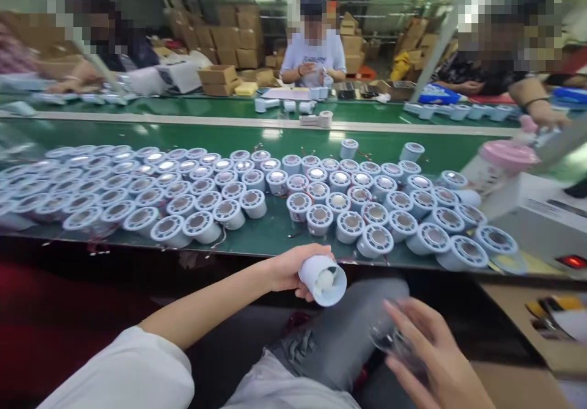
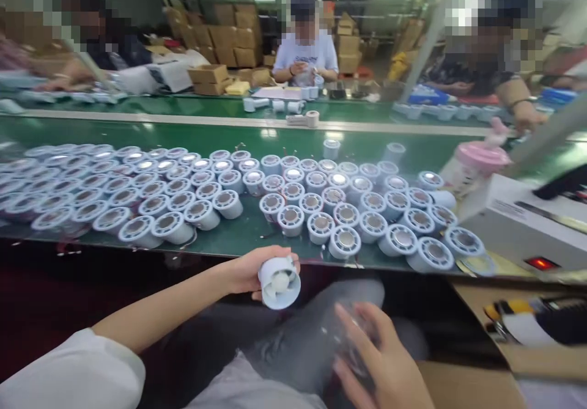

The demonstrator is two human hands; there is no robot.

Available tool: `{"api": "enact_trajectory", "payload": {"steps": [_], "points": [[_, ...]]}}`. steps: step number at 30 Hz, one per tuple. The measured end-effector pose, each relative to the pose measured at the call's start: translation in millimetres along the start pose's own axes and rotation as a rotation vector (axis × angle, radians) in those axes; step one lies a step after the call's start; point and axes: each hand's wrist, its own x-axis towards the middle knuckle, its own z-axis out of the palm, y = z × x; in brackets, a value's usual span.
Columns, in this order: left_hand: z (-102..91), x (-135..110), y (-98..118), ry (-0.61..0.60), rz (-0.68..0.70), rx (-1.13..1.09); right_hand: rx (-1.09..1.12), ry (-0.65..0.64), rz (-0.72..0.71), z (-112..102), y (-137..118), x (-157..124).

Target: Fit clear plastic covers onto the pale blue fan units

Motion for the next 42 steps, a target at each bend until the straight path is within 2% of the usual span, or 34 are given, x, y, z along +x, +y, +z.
{"api": "enact_trajectory", "payload": {"steps": [2,4,7,11,13,16,20,23,24,26,29,31,34,38,42], "points": [[17.3,13,3,-0.11,0.001,-0.006,-0.1,-0.024,-0.005,-4,-6,0],[27.8,20,10,-0.172,0.025,0.029,-0.229,-0.032,0.018,-2,-8,10],[34.6,19,22,-0.159,0.116,0.148,-0.253,-0.107,0.107,-2,-4,22],[39.0,14,25,0.028,0.331,0.411,0.103,-0.244,0.299,-12,-4,22],[40.5,16,18,0.067,0.393,0.424,0.293,-0.245,0.399,-16,-6,21],[41.0,24,2,0.088,0.493,0.398,0.467,-0.175,0.529,-19,-8,22],[41.0,32,-14,0.001,0.58,0.379,0.656,-0.05,0.693,-17,-3,23],[43.5,30,-14,-0.112,0.522,0.27,0.813,0.001,0.781,-17,3,22],[44.7,29,-13,-0.131,0.486,0.209,0.853,0.006,0.777,-18,4,21],[46.7,25,-11,-0.139,0.406,0.074,0.847,-0.038,0.672,-20,4,17],[47.8,22,-9,-0.139,0.334,-0.076,0.594,-0.122,0.41,-21,1,10],[47.0,22,-9,-0.141,0.3,-0.092,0.446,-0.123,0.33,-21,-1,5],[45.2,20,-7,-0.157,0.298,-0.054,0.447,-0.114,0.34,-21,-1,0],[43.9,17,-3,-0.185,0.403,-0.06,0.557,-0.149,0.411,-24,-1,-1],[42.9,15,-3,-0.201,0.45,-0.022,0.673,-0.21,0.517,-27,-1,0]]}}
